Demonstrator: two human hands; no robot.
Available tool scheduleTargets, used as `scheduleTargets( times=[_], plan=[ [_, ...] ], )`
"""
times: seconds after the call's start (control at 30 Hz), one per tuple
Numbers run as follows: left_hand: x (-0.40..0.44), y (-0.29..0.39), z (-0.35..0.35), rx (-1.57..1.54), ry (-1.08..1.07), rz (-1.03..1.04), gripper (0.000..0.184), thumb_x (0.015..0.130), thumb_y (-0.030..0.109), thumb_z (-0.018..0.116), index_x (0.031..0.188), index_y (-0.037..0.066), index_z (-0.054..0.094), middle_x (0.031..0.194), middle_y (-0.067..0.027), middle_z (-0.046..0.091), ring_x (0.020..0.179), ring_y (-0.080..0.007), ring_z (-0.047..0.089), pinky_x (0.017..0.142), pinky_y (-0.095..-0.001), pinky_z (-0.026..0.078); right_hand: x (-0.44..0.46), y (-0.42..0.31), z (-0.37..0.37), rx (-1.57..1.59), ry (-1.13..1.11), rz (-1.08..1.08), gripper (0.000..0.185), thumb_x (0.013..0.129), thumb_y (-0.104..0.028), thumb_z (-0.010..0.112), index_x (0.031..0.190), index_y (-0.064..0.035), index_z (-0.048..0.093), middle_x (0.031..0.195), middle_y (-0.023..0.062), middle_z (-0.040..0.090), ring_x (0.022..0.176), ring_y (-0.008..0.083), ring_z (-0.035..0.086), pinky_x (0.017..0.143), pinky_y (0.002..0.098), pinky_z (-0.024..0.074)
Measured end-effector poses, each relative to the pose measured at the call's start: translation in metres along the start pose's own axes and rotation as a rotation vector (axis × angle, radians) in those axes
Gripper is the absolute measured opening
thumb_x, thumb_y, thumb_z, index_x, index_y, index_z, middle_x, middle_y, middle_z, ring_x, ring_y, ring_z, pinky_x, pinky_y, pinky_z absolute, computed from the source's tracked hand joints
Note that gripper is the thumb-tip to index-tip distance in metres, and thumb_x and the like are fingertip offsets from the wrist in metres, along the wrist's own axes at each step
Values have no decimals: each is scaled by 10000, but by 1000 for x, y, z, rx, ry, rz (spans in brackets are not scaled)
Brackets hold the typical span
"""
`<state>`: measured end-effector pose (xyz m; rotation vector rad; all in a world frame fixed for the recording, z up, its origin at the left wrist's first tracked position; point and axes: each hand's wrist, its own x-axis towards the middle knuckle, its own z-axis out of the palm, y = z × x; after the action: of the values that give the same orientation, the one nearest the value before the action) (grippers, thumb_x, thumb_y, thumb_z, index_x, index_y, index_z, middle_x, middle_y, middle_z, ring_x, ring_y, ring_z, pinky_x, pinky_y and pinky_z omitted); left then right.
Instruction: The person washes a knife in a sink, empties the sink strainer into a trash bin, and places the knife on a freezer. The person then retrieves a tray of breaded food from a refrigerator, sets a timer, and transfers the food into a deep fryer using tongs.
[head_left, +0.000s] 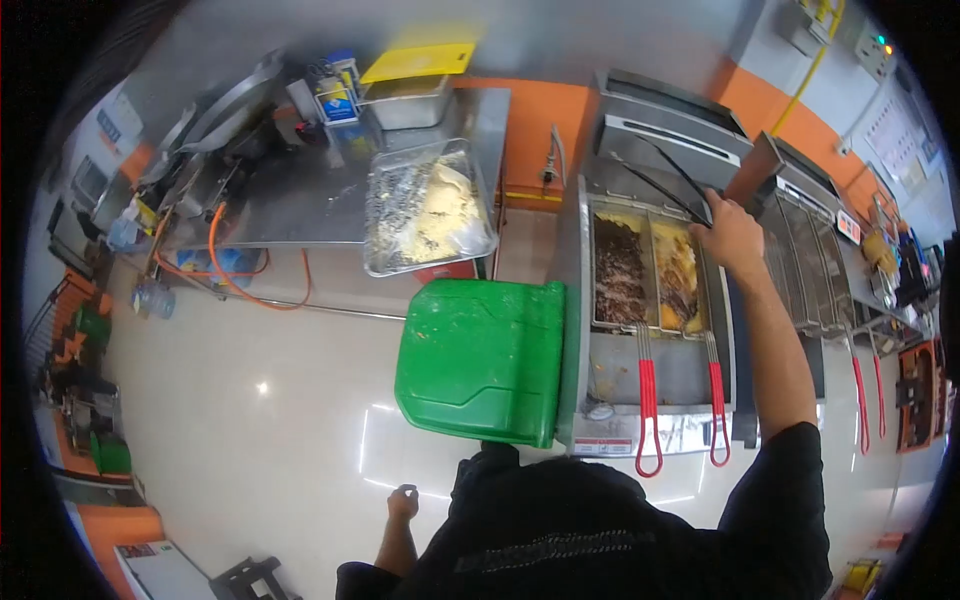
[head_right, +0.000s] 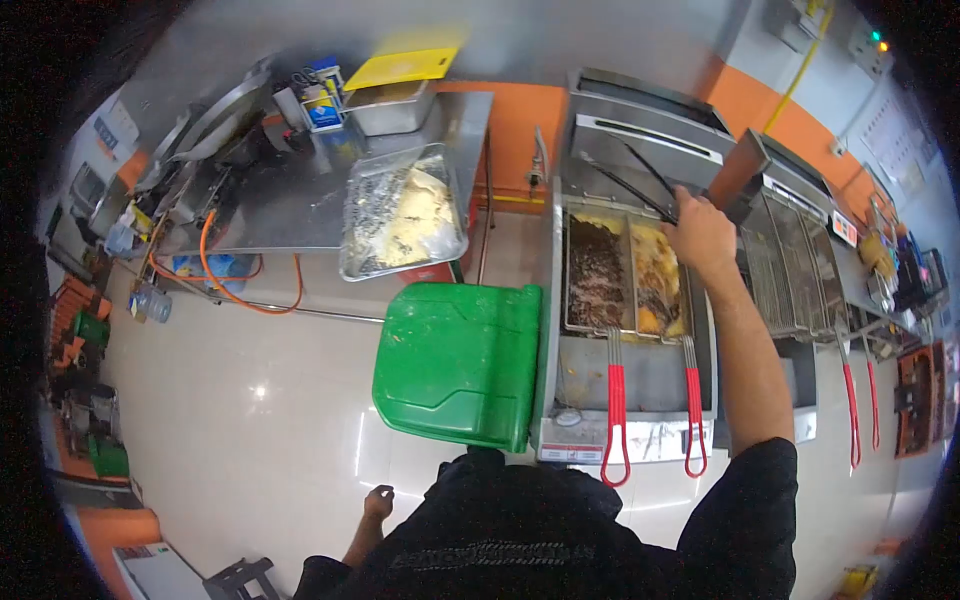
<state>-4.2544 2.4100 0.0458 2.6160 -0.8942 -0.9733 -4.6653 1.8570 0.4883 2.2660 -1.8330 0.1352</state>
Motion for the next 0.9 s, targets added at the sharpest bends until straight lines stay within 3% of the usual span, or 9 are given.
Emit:
scheduleTargets(
  times=[0.13, 0.37, 0.47, 0.77, 0.9],
  plan=[
    [-1, -2, -4, -10, -3, -37, 291, 794, 307, 584, 994, 112, 666, 1013, -183, 645, 993, -346, 596, 872, -398, 473, 20, -97, -14, 89, -1, -154, 576, 768, -355, 685, 1235, -100, 464, 1084, 163, 593, 981, 340, 602, 810, 434, 501],
    [-14, -36, 2, -96, 46, -147, 232, 787, 300, 587, 945, 156, 678, 965, -187, 651, 951, -365, 602, 865, -429, 474, 60, -246, 25, 31, -215, -385, 647, 713, -340, 726, 1223, -45, 459, 1086, 175, 586, 984, 318, 606, 818, 417, 501],
    [-24, -55, 5, -93, 29, -206, 237, 784, 311, 589, 945, 162, 679, 944, -176, 659, 922, -366, 613, 859, -430, 478, 76, -279, 58, -48, -170, -429, 651, 694, -348, 741, 1180, -8, 471, 1062, 177, 589, 978, 289, 614, 790, 388, 517],
    [-18, -81, 8, -82, -53, -273, 267, 793, 342, 559, 964, 172, 674, 988, -158, 656, 977, -327, 601, 897, -405, 449, 75, -325, 78, -62, -2, -398, 262, 836, -111, 511, 1071, 3, 518, 950, 143, 588, 834, 279, 652, 637, 349, 544],
    [1, -62, -6, -115, 12, -207, 259, 782, 330, 572, 965, 179, 677, 956, -171, 661, 953, -337, 612, 869, -419, 469, 87, -331, 93, -21, -6, -355, 264, 834, -129, 525, 1067, -4, 527, 960, 143, 591, 839, 274, 650, 643, 350, 541]
  ],
)
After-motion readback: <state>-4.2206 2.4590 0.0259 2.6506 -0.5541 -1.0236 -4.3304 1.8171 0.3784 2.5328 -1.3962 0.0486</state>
